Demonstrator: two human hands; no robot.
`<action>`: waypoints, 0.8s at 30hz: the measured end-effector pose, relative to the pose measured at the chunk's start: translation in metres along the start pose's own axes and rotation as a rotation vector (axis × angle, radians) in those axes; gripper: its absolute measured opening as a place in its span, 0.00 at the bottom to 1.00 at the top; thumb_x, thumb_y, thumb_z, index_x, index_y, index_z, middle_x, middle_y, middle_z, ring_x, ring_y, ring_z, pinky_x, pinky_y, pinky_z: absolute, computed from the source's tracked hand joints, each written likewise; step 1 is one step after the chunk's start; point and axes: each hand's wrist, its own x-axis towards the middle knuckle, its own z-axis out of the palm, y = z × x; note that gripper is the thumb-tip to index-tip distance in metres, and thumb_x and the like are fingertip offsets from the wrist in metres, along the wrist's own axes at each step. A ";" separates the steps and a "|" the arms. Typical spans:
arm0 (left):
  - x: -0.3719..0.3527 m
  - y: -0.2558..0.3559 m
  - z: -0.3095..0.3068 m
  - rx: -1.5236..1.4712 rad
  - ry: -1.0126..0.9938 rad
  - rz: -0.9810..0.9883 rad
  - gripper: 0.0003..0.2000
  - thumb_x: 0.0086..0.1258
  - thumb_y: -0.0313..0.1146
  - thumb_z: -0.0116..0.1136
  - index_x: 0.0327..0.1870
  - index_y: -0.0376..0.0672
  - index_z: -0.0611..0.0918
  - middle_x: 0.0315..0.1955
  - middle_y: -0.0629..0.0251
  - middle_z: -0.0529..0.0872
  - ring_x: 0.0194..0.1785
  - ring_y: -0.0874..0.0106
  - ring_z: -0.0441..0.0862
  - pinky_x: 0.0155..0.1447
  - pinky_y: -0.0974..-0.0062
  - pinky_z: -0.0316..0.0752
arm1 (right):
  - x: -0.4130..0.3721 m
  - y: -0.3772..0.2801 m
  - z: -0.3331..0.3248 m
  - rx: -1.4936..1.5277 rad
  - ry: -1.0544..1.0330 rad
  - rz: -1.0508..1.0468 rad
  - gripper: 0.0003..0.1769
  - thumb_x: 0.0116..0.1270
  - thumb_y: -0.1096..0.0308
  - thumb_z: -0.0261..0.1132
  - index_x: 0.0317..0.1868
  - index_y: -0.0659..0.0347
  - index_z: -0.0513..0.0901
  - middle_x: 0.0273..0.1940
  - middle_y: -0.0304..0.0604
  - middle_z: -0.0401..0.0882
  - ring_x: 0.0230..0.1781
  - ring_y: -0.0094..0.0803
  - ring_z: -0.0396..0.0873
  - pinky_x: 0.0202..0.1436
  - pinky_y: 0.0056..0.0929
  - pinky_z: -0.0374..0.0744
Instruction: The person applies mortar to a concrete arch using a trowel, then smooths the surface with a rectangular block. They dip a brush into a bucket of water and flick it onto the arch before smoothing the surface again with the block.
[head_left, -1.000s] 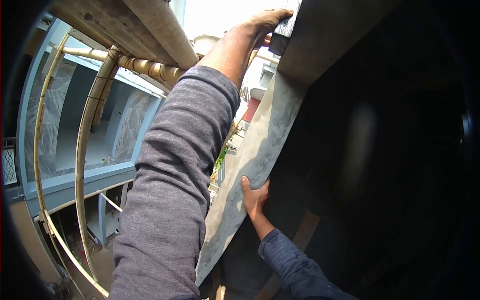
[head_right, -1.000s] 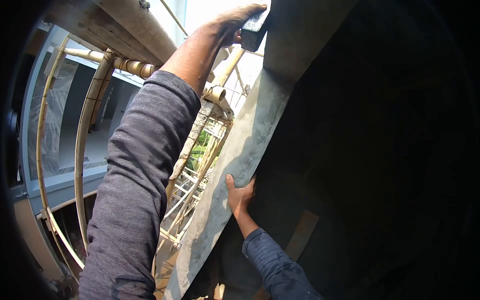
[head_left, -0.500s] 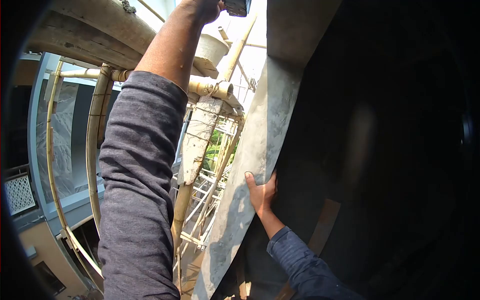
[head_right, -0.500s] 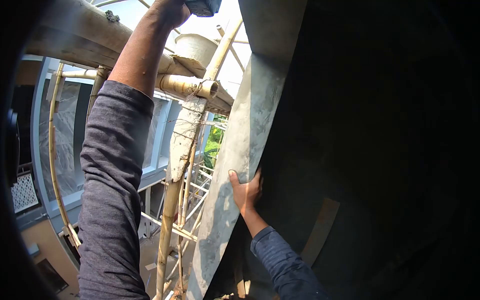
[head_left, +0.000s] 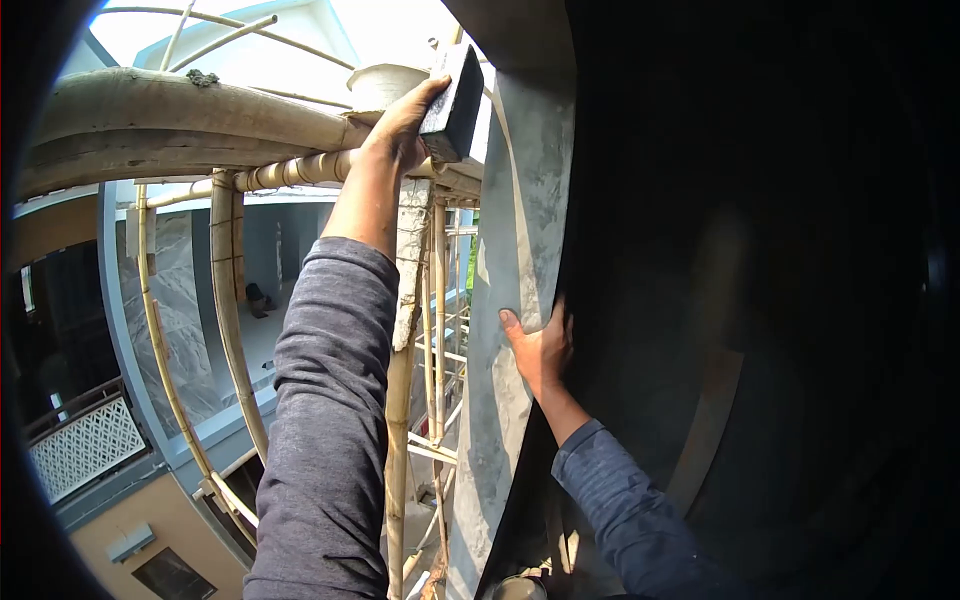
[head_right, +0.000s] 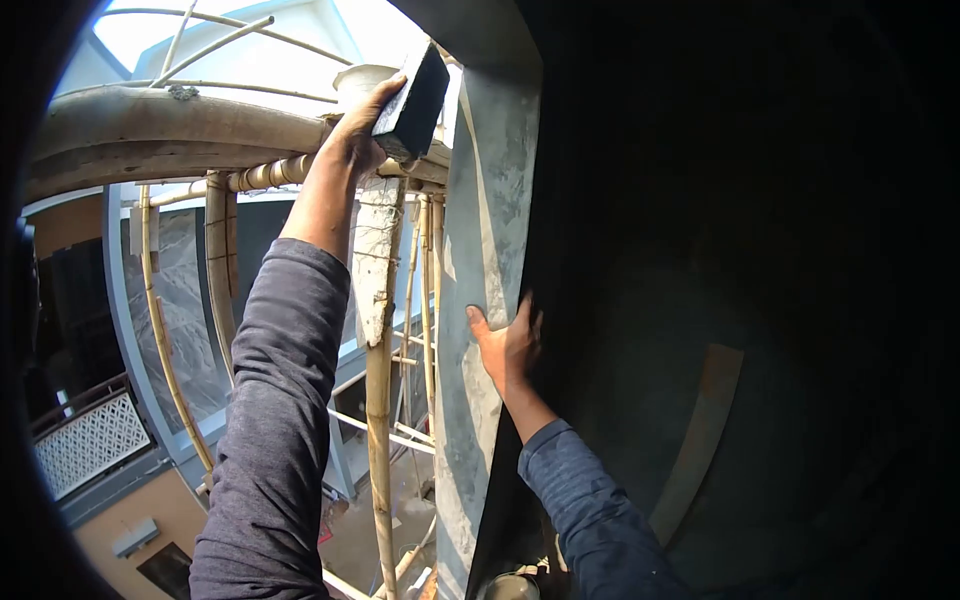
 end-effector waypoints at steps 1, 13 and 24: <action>-0.023 -0.008 -0.002 -0.055 -0.017 -0.033 0.19 0.69 0.45 0.62 0.52 0.39 0.79 0.39 0.62 0.87 0.37 0.70 0.87 0.42 0.67 0.85 | -0.001 -0.001 -0.001 -0.004 0.002 -0.006 0.53 0.49 0.45 0.76 0.69 0.66 0.65 0.62 0.65 0.69 0.61 0.61 0.71 0.61 0.49 0.74; -0.340 -0.179 -0.062 -0.619 0.225 -0.146 0.36 0.67 0.54 0.47 0.69 0.33 0.66 0.57 0.39 0.76 0.52 0.48 0.81 0.54 0.54 0.82 | 0.004 0.018 0.013 0.013 0.083 -0.104 0.55 0.46 0.33 0.74 0.67 0.63 0.68 0.55 0.64 0.76 0.58 0.58 0.74 0.59 0.52 0.73; -0.579 -0.259 -0.039 -0.278 0.779 -0.670 0.38 0.68 0.61 0.52 0.67 0.36 0.67 0.54 0.44 0.81 0.54 0.57 0.83 0.58 0.61 0.80 | -0.015 0.045 -0.022 0.251 -0.048 -0.469 0.42 0.53 0.49 0.77 0.64 0.60 0.73 0.52 0.57 0.79 0.52 0.52 0.79 0.56 0.44 0.75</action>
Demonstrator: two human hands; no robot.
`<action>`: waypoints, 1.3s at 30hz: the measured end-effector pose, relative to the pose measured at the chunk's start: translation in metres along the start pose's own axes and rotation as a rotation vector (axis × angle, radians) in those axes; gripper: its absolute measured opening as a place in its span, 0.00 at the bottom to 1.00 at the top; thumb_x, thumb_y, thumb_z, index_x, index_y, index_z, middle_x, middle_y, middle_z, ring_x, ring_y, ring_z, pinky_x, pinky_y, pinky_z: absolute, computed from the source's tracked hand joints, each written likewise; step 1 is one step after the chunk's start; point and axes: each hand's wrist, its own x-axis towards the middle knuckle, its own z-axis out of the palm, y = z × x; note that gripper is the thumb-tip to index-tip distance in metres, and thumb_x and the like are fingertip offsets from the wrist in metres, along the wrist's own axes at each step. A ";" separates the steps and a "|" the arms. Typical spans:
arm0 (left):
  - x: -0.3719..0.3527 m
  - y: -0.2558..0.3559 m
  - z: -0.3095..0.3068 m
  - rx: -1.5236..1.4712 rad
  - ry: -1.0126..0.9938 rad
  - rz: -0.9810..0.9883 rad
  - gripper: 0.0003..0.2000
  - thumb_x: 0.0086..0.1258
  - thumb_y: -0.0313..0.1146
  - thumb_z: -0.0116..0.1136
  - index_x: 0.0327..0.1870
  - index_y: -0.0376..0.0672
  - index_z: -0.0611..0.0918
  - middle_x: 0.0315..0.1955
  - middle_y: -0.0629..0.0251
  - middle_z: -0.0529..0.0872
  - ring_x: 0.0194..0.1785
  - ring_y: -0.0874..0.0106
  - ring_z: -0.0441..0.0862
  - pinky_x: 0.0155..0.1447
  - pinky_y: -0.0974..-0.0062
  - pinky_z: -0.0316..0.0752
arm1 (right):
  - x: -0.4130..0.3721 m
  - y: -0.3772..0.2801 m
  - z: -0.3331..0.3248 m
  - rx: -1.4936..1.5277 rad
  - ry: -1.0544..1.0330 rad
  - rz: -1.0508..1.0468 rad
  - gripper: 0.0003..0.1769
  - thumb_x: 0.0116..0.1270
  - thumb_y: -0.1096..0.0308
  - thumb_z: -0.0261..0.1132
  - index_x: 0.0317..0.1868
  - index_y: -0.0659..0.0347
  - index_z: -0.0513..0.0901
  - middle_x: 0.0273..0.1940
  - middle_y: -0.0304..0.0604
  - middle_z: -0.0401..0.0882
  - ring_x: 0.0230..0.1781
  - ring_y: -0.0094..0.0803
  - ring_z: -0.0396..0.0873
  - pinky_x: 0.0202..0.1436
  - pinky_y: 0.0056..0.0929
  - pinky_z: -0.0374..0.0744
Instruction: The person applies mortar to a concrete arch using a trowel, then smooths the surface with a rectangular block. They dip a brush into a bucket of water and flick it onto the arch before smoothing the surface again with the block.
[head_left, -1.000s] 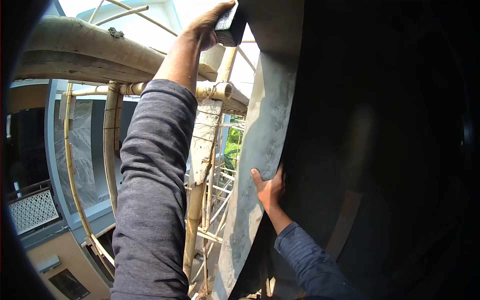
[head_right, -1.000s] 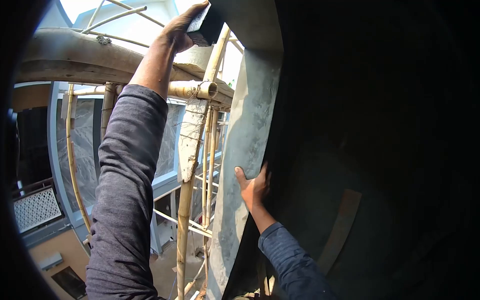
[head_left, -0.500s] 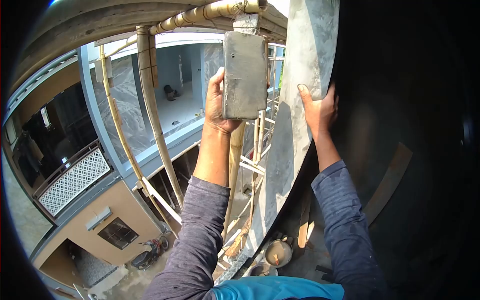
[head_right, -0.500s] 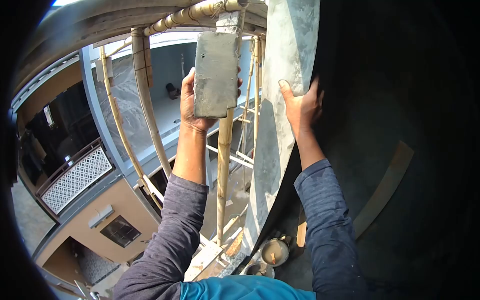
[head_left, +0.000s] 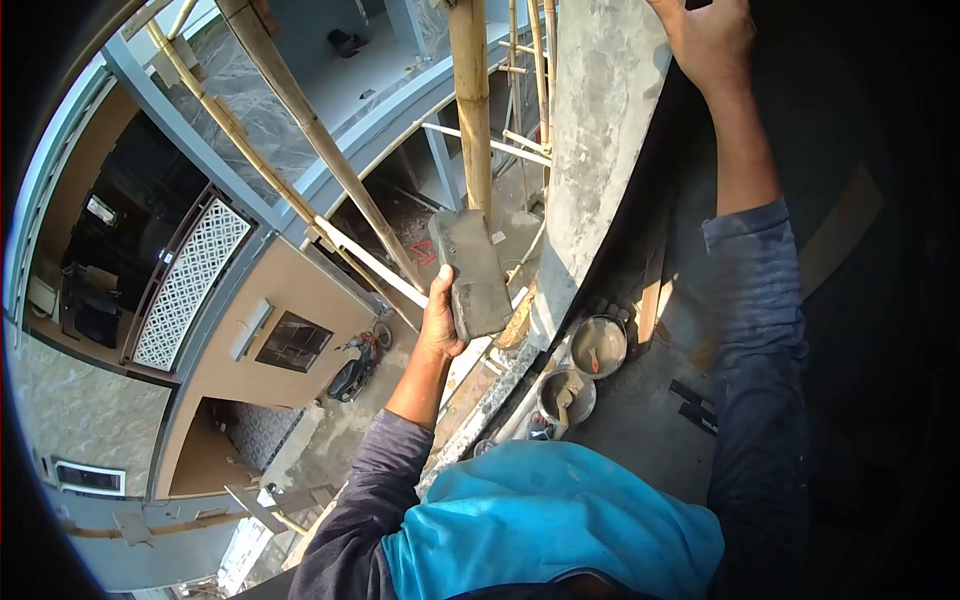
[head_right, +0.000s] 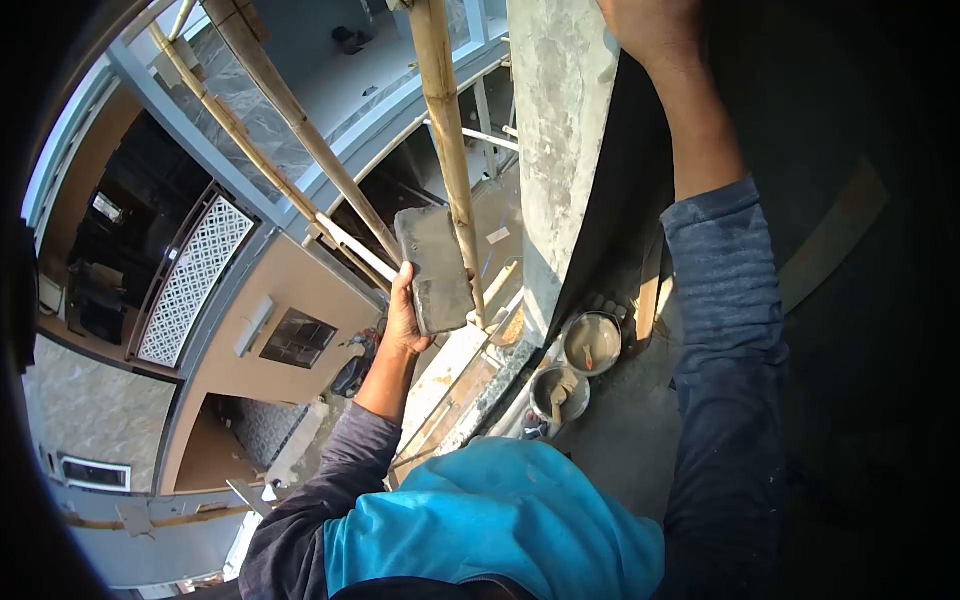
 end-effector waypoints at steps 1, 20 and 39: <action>-0.006 -0.017 -0.008 -0.010 0.075 -0.004 0.37 0.68 0.61 0.51 0.66 0.37 0.68 0.54 0.45 0.81 0.54 0.58 0.83 0.57 0.60 0.80 | -0.026 0.000 -0.016 -0.070 -0.028 -0.115 0.41 0.55 0.43 0.75 0.62 0.62 0.74 0.53 0.58 0.79 0.53 0.50 0.79 0.57 0.39 0.77; 0.173 -0.099 -0.117 1.377 0.496 0.658 0.55 0.63 0.64 0.59 0.77 0.38 0.41 0.75 0.40 0.44 0.78 0.50 0.49 0.75 0.52 0.53 | -0.664 -0.074 -0.188 0.413 -0.611 2.098 0.23 0.65 0.53 0.64 0.55 0.58 0.79 0.37 0.36 0.84 0.39 0.34 0.84 0.44 0.35 0.79; 0.332 0.000 -0.139 1.586 0.500 1.099 0.28 0.66 0.41 0.65 0.59 0.32 0.68 0.52 0.48 0.76 0.51 0.63 0.79 0.57 0.60 0.77 | -1.050 0.134 -0.085 -0.750 -1.654 1.064 0.43 0.61 0.41 0.64 0.75 0.25 0.56 0.71 0.62 0.60 0.64 0.61 0.66 0.64 0.60 0.63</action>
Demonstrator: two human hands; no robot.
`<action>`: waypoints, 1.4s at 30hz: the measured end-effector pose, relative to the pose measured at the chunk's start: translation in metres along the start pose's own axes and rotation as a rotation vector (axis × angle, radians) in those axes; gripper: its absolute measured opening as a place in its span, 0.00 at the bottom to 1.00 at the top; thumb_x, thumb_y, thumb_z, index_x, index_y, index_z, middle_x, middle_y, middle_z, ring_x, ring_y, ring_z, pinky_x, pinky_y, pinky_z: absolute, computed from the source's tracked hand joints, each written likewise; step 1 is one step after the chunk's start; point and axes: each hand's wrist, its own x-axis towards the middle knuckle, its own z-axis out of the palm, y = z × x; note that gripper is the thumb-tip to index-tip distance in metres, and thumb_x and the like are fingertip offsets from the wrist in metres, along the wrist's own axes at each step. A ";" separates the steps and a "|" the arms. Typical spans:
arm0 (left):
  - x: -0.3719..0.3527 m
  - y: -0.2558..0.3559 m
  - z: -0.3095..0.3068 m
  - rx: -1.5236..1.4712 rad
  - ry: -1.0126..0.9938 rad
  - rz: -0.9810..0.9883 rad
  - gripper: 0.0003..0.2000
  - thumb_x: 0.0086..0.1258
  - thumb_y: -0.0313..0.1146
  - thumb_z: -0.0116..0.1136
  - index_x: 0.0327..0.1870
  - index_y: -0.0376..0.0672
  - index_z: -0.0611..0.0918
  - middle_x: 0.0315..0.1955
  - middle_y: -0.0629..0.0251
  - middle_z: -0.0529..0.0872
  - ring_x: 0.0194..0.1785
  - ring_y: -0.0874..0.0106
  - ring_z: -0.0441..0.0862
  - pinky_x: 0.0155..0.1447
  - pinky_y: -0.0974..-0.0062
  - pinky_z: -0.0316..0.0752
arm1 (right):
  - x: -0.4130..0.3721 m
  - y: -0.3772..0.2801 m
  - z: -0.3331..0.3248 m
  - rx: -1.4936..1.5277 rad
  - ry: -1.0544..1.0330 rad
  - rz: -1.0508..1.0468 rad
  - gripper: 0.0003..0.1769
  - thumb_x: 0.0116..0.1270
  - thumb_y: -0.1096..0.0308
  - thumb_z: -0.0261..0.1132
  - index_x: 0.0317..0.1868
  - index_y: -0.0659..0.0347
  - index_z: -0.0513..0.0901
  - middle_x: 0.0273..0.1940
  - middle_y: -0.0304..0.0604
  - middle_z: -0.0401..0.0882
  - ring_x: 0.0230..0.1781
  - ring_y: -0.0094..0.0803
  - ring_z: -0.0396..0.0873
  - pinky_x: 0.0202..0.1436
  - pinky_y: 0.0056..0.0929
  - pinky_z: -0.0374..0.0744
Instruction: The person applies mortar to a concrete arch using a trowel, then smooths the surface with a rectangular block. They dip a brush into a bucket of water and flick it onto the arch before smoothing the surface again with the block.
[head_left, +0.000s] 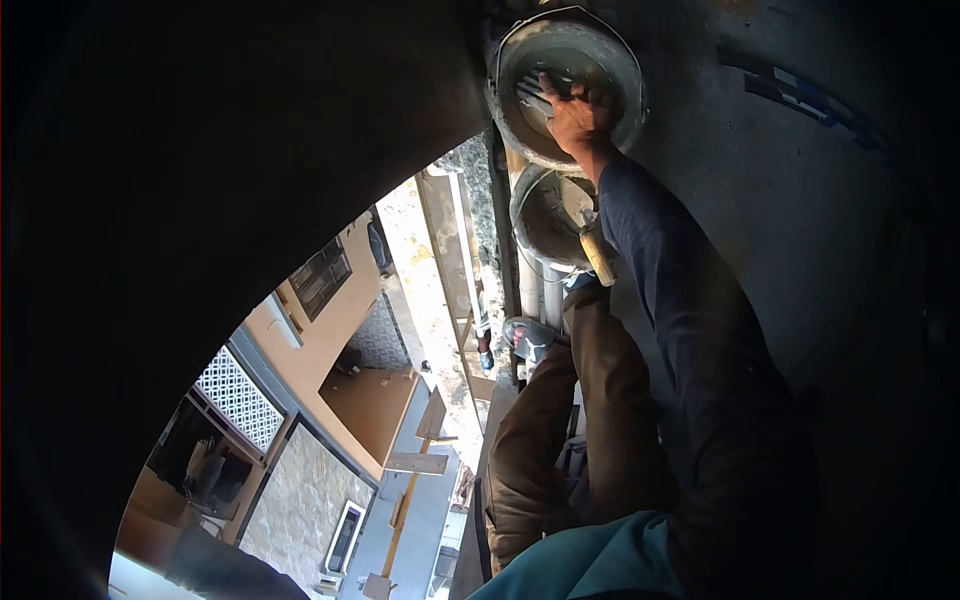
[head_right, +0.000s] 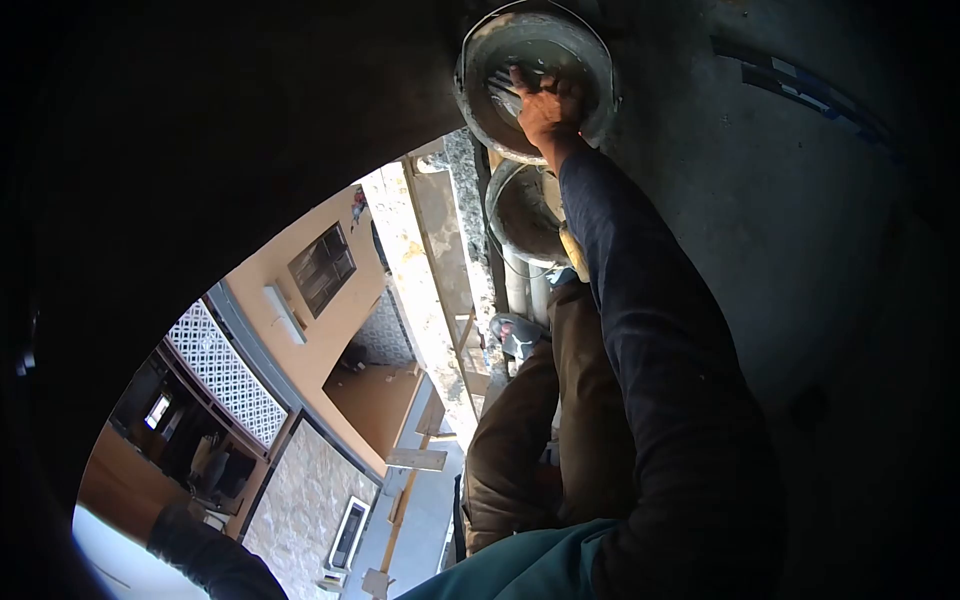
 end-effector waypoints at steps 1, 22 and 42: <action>0.000 -0.001 0.003 0.006 -0.004 0.002 0.29 0.66 0.42 0.65 0.59 0.32 0.67 0.52 0.48 0.76 0.51 0.63 0.79 0.57 0.60 0.77 | 0.003 -0.003 0.019 -0.147 0.166 0.020 0.41 0.63 0.44 0.62 0.75 0.26 0.55 0.68 0.63 0.63 0.61 0.58 0.69 0.62 0.58 0.65; -0.051 0.072 -0.035 -0.268 -0.094 -0.297 0.34 0.66 0.44 0.66 0.64 0.32 0.62 0.54 0.48 0.75 0.53 0.62 0.77 0.55 0.66 0.75 | -0.235 0.030 -0.270 2.063 -0.944 0.368 0.27 0.61 0.49 0.66 0.55 0.57 0.78 0.49 0.39 0.83 0.47 0.34 0.82 0.57 0.39 0.78; -0.123 0.262 -0.247 -2.174 -0.320 -1.183 0.44 0.51 0.59 0.56 0.68 0.38 0.67 0.61 0.46 0.74 0.63 0.44 0.72 0.68 0.43 0.64 | -0.426 -0.116 -0.761 0.970 0.675 -1.055 0.26 0.58 0.59 0.75 0.53 0.65 0.82 0.33 0.47 0.79 0.27 0.30 0.76 0.32 0.27 0.75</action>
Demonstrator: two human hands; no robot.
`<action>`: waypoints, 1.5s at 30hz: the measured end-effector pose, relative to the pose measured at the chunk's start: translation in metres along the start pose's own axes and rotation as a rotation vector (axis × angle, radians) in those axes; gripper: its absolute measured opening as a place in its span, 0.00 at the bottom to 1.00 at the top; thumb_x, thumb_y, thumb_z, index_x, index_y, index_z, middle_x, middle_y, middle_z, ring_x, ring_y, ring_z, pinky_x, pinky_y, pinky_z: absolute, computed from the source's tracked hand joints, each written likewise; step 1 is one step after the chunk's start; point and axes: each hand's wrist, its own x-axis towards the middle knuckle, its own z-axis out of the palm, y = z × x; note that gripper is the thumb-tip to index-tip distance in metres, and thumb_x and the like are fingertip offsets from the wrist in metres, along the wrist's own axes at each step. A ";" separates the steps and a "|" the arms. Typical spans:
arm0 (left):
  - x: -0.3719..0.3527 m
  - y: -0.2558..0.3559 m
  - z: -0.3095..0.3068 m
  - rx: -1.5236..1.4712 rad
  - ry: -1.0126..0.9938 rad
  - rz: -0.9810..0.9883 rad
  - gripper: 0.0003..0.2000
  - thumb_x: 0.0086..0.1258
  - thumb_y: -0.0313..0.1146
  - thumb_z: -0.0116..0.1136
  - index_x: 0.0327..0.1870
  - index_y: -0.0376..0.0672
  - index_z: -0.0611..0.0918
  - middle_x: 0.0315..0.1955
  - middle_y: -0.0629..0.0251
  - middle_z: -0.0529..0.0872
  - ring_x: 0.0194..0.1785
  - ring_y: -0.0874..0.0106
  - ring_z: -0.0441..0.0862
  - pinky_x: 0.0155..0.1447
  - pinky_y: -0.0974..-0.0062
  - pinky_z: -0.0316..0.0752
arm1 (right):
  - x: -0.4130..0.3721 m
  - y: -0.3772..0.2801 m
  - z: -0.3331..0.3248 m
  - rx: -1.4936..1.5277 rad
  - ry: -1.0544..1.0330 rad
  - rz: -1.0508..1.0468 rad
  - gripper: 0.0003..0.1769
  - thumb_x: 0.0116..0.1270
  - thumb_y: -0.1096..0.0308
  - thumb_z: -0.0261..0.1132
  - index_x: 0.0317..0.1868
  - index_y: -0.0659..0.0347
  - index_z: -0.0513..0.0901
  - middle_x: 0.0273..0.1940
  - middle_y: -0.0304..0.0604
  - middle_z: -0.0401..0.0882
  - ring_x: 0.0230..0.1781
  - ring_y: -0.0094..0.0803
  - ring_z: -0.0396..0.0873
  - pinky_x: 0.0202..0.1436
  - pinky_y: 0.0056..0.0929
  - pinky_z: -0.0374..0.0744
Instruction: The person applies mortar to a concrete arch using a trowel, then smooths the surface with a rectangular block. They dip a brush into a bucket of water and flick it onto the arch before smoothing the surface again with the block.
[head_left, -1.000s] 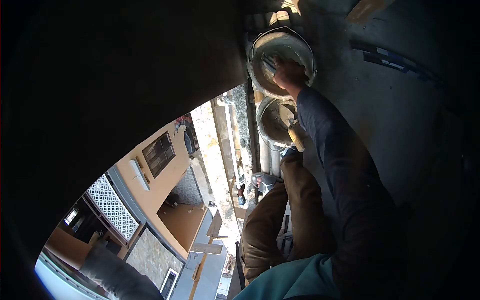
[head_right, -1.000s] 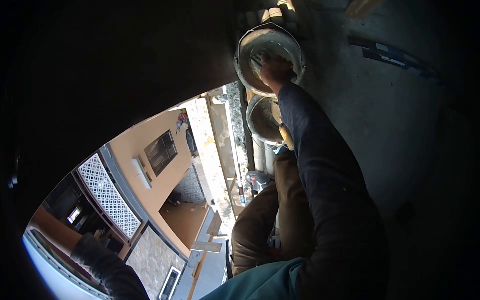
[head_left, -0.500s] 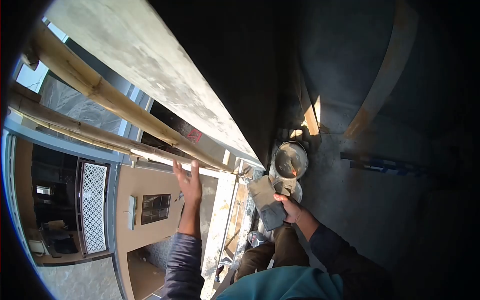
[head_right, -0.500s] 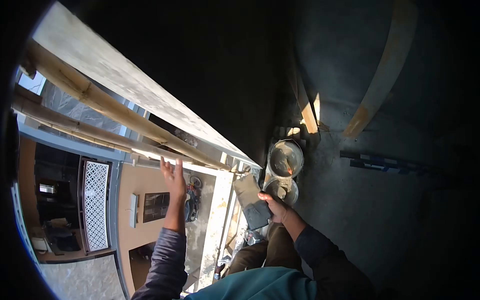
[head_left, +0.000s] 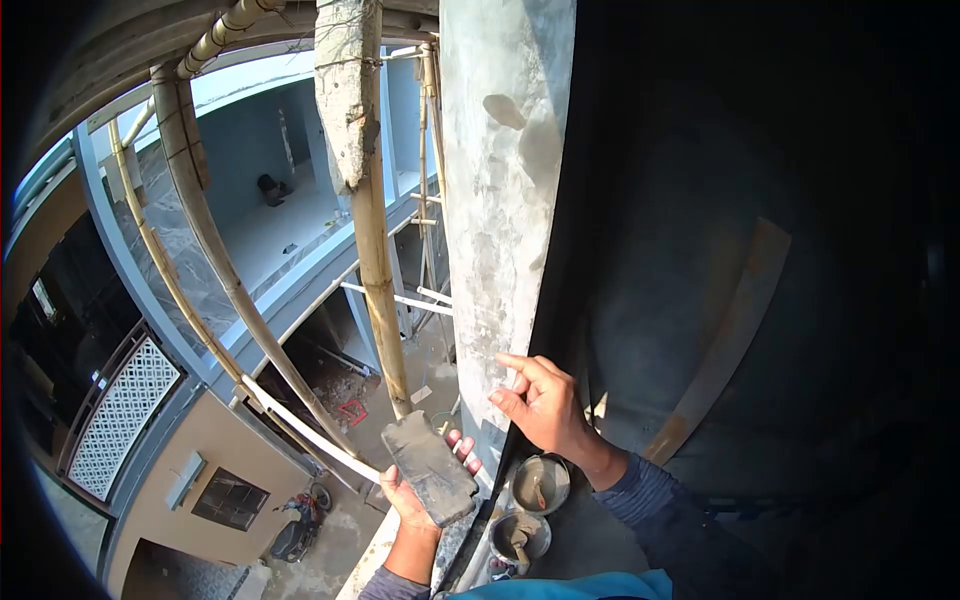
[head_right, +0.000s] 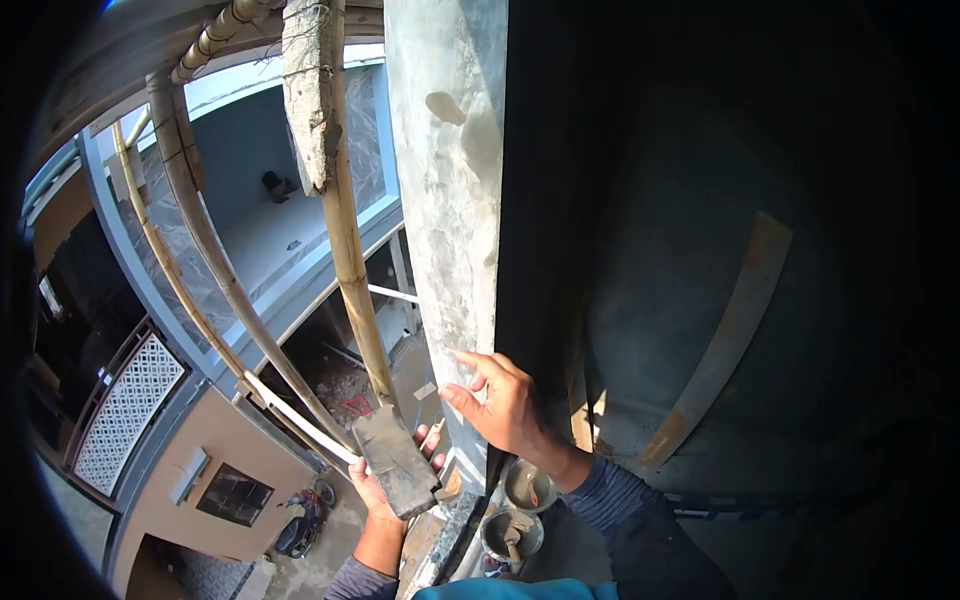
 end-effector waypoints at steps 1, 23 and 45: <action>0.007 0.011 0.014 0.005 -0.039 0.090 0.43 0.52 0.60 0.54 0.66 0.36 0.69 0.58 0.44 0.76 0.60 0.45 0.74 0.66 0.46 0.68 | 0.027 -0.004 -0.019 -0.110 0.225 -0.090 0.31 0.56 0.61 0.76 0.58 0.65 0.79 0.38 0.44 0.79 0.29 0.27 0.71 0.33 0.23 0.72; 0.078 0.302 0.613 0.750 -1.172 0.767 0.26 0.67 0.57 0.57 0.51 0.41 0.78 0.37 0.60 0.85 0.35 0.64 0.85 0.36 0.61 0.84 | 0.179 -0.051 -0.022 -0.369 0.643 -0.160 0.55 0.54 0.46 0.74 0.71 0.72 0.58 0.64 0.74 0.62 0.67 0.68 0.61 0.69 0.53 0.64; 0.057 0.290 0.660 0.841 -1.499 0.877 0.19 0.77 0.48 0.45 0.44 0.38 0.78 0.29 0.61 0.83 0.24 0.68 0.83 0.21 0.69 0.80 | 0.180 -0.047 -0.020 -0.356 0.652 -0.125 0.55 0.51 0.47 0.76 0.69 0.73 0.59 0.64 0.75 0.61 0.66 0.68 0.62 0.69 0.54 0.64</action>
